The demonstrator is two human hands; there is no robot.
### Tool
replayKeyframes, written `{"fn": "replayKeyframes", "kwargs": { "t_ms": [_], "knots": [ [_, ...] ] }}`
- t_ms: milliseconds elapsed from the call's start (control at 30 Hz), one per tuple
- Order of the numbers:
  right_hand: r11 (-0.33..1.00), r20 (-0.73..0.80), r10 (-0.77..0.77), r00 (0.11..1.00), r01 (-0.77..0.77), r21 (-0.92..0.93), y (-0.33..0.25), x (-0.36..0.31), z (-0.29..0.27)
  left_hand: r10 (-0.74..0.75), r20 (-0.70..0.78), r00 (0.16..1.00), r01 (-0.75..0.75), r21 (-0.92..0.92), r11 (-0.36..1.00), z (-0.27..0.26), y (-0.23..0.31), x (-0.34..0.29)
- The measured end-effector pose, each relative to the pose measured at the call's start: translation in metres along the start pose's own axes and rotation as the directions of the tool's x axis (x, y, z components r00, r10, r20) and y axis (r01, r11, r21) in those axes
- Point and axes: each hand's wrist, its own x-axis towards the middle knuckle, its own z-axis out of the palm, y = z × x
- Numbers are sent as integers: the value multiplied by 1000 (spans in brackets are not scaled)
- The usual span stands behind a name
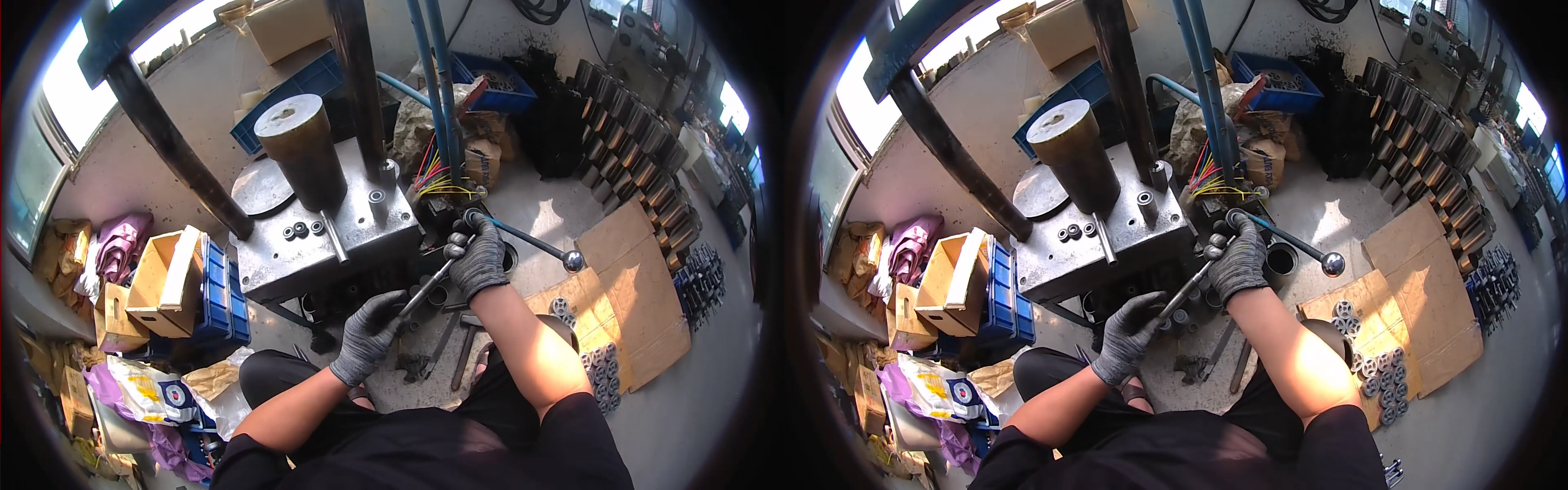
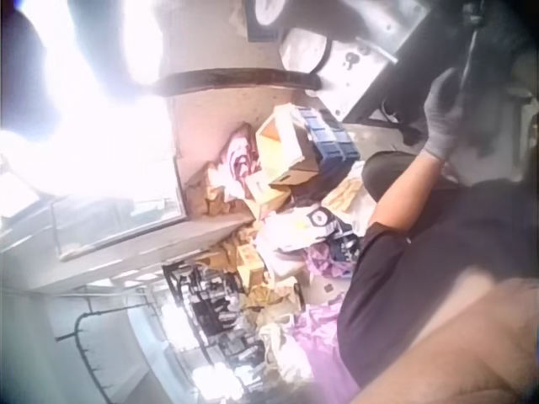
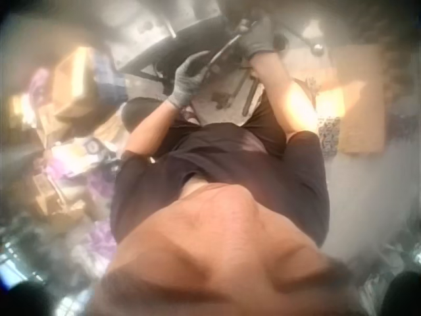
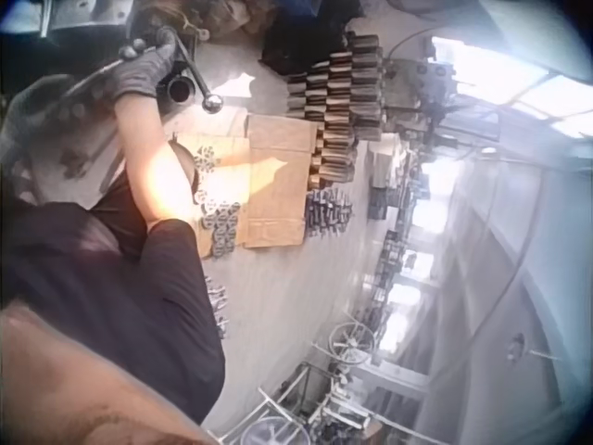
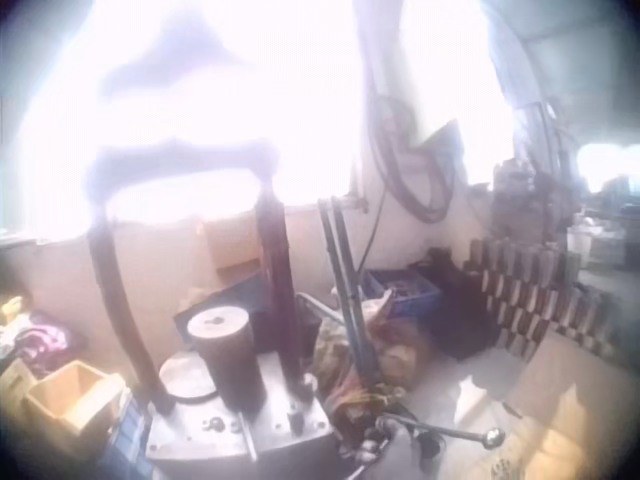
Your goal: The person places metal components into an industrial press, activates the machine using a lever, and removes the pressed parts.
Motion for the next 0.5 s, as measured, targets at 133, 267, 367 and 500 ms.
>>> {"fn": "replayKeyframes", "kwargs": {
  "t_ms": [133,267,367,500],
  "knots": [
    [986,60,-28,998,37,-162,10,-21,13,-129,174,976,102,152,983,-2,-17,9],
    [965,184,110,977,-60,-257,21,-15,8,-328,213,920,350,-72,934,-3,-15,2],
    [949,228,35,973,39,-314,25,-1,1,-312,142,939,331,-137,934,-4,-4,-1],
    [942,284,29,958,68,-328,25,19,-23,-341,79,937,347,-91,933,-13,11,6]
  ]
}}
